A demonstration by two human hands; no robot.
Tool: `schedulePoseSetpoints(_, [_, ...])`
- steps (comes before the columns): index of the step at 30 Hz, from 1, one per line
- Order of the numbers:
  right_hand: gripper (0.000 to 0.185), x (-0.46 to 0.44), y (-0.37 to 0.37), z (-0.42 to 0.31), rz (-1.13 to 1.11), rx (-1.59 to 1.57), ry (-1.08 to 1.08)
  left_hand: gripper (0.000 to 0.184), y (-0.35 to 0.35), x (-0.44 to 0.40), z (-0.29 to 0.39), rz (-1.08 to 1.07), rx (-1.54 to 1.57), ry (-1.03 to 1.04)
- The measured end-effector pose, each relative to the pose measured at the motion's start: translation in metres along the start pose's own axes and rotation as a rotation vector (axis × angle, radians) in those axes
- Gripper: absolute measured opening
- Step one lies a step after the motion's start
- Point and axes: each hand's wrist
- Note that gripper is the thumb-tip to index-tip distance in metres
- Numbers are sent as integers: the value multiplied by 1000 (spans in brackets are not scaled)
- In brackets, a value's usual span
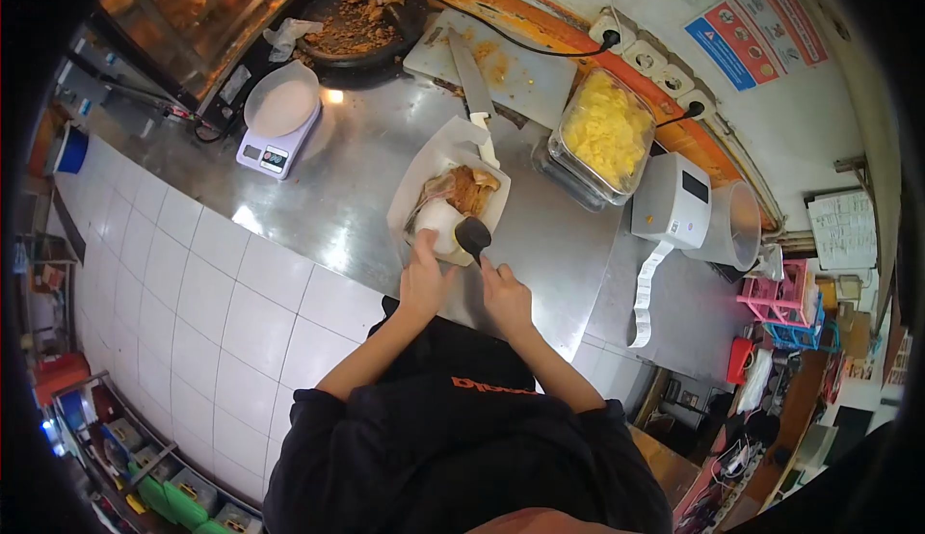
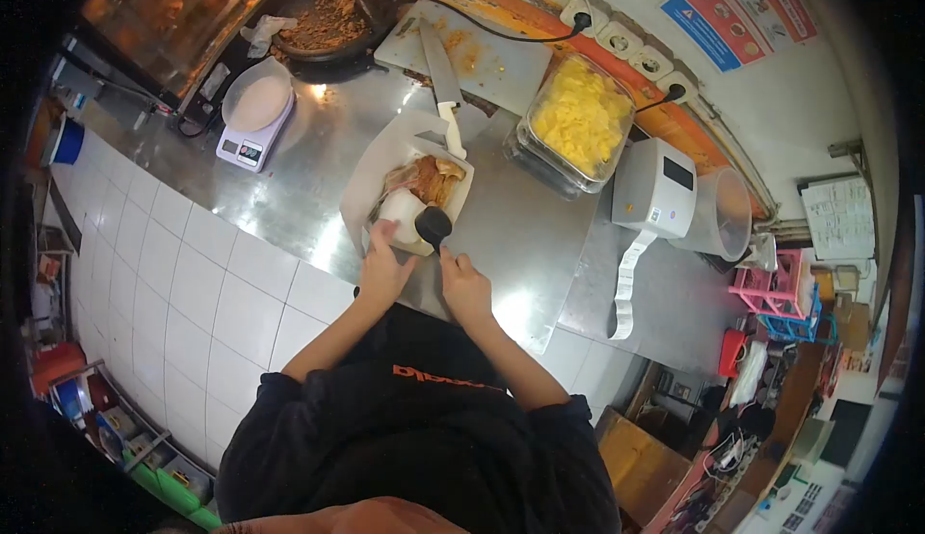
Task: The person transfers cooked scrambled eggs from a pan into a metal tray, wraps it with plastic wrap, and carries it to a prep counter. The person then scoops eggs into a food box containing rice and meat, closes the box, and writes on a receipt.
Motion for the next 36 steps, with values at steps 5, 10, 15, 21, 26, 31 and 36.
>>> schedulePoseSetpoints(5, [31, 6, 17, -6, 55, -16, 116, 68, -3, -3, -11, 1, 16, 92])
schedulePoseSetpoints(10, [28, -1, 19, -3, 134, -134, 157, 58, -12, -9, -8, -5, -66, 215])
schedulePoseSetpoints(15, [26, 2, 28, -5, 173, -170, 177, 49, -8, -36, -5, 51, -201, 298])
schedulePoseSetpoints(21, [25, -1, 29, -8, 177, -135, 192, 45, -15, -74, 9, -123, -591, 237])
schedulePoseSetpoints(26, [28, -5, 25, -9, 111, -88, 244, 43, -20, -71, 13, -277, -449, 96])
schedulePoseSetpoints(31, [28, -11, 23, -10, 20, -22, 277, 55, 9, -67, -3, 21, -290, 141])
schedulePoseSetpoints(36, [28, -13, 19, -8, 85, -66, 248, 34, 10, -60, -6, 96, -233, 198])
Point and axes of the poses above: each hand's wrist, its own x-axis away from the middle knuckle, its own y-axis out of the palm, z = x × y, and after that the axes turned 13 degrees about -x, right-handed
